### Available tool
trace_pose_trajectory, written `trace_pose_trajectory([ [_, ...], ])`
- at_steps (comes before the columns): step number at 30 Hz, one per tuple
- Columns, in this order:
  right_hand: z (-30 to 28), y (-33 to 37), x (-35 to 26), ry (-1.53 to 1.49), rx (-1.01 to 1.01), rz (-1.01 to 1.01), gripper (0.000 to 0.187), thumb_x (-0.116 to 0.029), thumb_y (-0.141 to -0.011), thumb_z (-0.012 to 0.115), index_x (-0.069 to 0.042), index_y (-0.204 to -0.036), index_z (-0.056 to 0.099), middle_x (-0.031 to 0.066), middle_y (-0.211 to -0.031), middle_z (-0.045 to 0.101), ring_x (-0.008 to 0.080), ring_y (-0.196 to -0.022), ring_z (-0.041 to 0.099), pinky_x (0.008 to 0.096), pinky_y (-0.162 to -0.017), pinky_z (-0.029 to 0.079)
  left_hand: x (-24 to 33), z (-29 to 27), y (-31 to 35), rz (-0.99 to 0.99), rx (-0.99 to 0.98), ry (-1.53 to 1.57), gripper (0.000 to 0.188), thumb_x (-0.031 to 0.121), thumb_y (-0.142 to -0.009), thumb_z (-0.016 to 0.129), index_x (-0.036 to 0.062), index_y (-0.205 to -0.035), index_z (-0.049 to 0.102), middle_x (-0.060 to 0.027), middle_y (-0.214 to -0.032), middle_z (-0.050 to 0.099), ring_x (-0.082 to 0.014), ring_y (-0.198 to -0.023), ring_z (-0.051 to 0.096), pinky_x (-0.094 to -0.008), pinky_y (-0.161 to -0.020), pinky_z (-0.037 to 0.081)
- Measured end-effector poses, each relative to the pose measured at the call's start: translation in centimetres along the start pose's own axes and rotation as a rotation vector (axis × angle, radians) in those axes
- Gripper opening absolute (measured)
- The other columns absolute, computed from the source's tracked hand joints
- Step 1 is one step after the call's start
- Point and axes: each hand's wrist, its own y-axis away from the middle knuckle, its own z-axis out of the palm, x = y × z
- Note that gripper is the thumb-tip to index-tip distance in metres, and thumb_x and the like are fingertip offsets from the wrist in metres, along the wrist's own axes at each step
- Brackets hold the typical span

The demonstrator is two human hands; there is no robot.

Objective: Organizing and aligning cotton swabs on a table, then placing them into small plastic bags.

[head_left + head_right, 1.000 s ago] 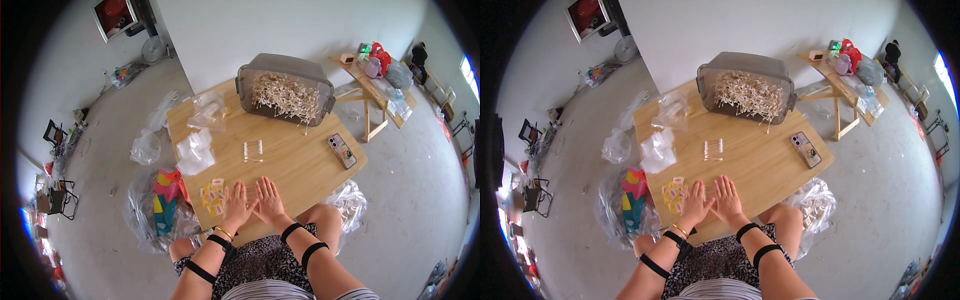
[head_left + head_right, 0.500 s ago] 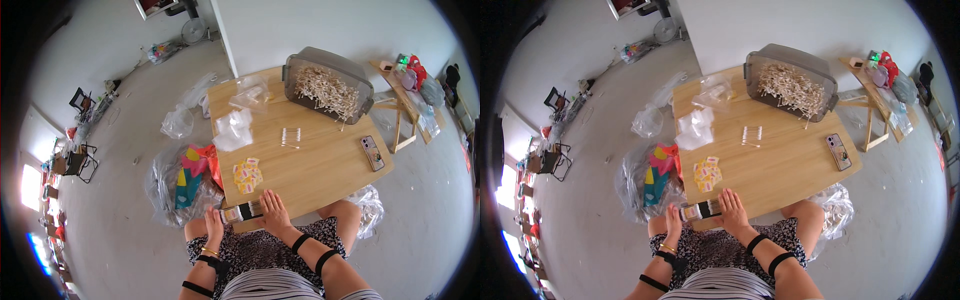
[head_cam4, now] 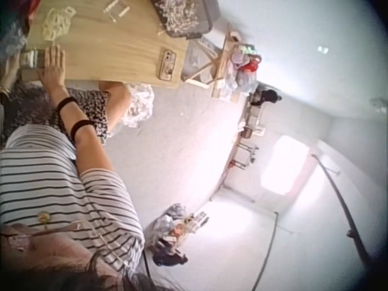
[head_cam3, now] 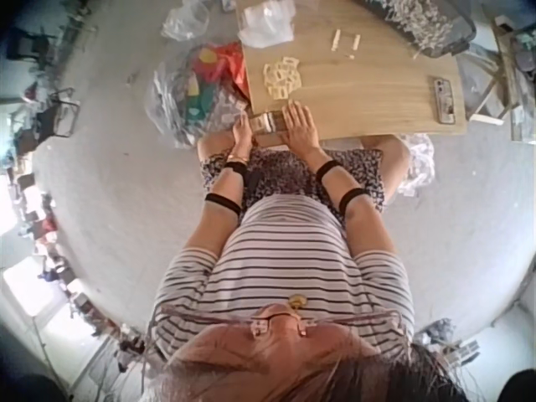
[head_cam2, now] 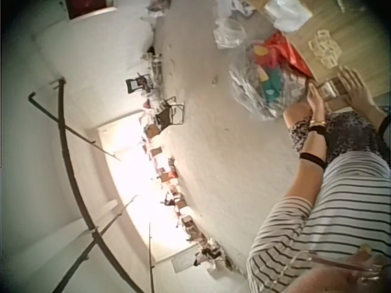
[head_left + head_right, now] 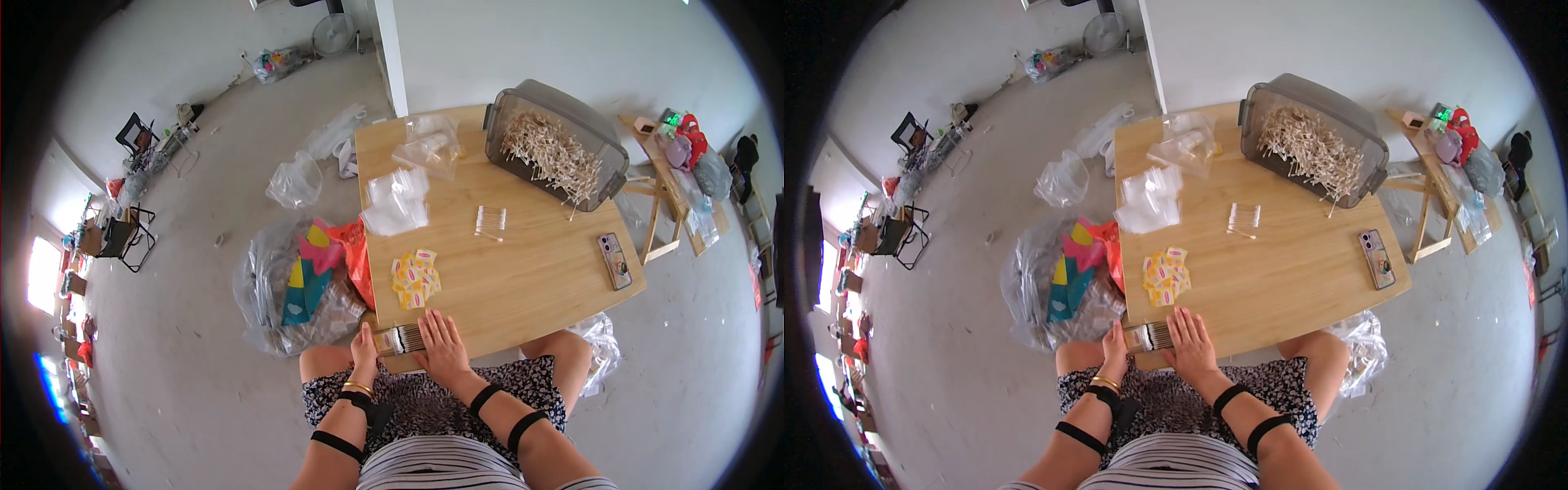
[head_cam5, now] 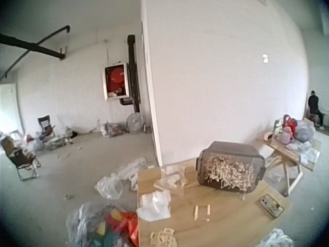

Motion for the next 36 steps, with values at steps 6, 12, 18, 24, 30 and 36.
trace_pose_trajectory([
  [6, 1.1, -1.0, -1.5, -0.006, 0.006, -0.017, 0.082, -0.051, -0.097, 0.051, 0.001, -0.155, 0.028, 0.0192, -0.164, 0.025, 0.0310, -0.155, 0.016, 0.0495, -0.126, 0.011, -0.3, 0.1, 0.1, 0.104, -0.013, 0.141, 0.053, 0.047, -0.106, 0.050, -0.0027, -0.103, 0.068, -0.0023, -0.092, 0.069, -0.0112, -0.081, 0.062, -0.0275, -0.072, 0.050],
  [12, 1.1, -1.1, -3.4, -0.094, -0.055, 0.004, 0.090, -0.057, -0.094, 0.054, 0.003, -0.156, 0.027, 0.0187, -0.164, 0.024, 0.0299, -0.155, 0.015, 0.0488, -0.126, 0.010, 0.6, 0.0, 0.7, 0.321, 0.090, -0.387, 0.061, 0.050, -0.106, 0.045, -0.0058, -0.094, 0.066, -0.0143, -0.083, 0.068, -0.0225, -0.074, 0.063, -0.0352, -0.074, 0.050],
  [18, 0.1, -0.8, -1.8, -0.015, -0.059, 0.017, 0.095, -0.059, -0.092, 0.056, 0.004, -0.156, 0.024, 0.0183, -0.166, 0.020, 0.0297, -0.156, 0.014, 0.0470, -0.126, 0.010, 1.6, -3.4, 0.1, 0.356, 0.138, -0.401, 0.061, 0.051, -0.105, 0.045, -0.0050, -0.088, 0.064, -0.0209, -0.071, 0.063, -0.0291, -0.066, 0.061, -0.0446, -0.066, 0.046],
  [24, 0.4, -2.5, -4.4, 0.025, -0.152, 0.008, 0.098, -0.062, -0.092, 0.054, 0.006, -0.156, 0.024, 0.0182, -0.166, 0.018, 0.0299, -0.156, 0.012, 0.0457, -0.126, 0.011, 3.3, -2.1, 1.3, 0.511, 0.030, -0.618, 0.046, 0.036, -0.105, 0.049, -0.0039, -0.090, 0.066, -0.0266, -0.081, 0.065, -0.0456, -0.078, 0.062, -0.0482, -0.069, 0.048],
  [30, 0.5, -2.2, -2.9, -0.021, -0.135, -0.030, 0.092, -0.060, -0.096, 0.050, 0.005, -0.156, 0.025, 0.0175, -0.166, 0.020, 0.0295, -0.155, 0.017, 0.0466, -0.126, 0.014, 2.9, -2.3, 1.4, 0.515, -0.013, -0.527, 0.045, 0.036, -0.105, 0.050, -0.0035, -0.102, 0.070, -0.0268, -0.094, 0.070, -0.0415, -0.091, 0.069, -0.0440, -0.078, 0.052],
  [36, -2.4, -4.2, 5.0, -0.321, 0.147, 0.188, 0.051, -0.031, -0.093, 0.063, -0.007, -0.136, 0.052, 0.0161, -0.140, 0.051, 0.0375, -0.130, 0.045, 0.0492, -0.110, 0.037, 2.0, -5.0, -0.7, 0.208, 0.062, -0.122, 0.044, 0.039, -0.106, 0.047, -0.0022, -0.102, 0.061, -0.0169, -0.088, 0.062, -0.0301, -0.082, 0.060, -0.0425, -0.078, 0.048],
])
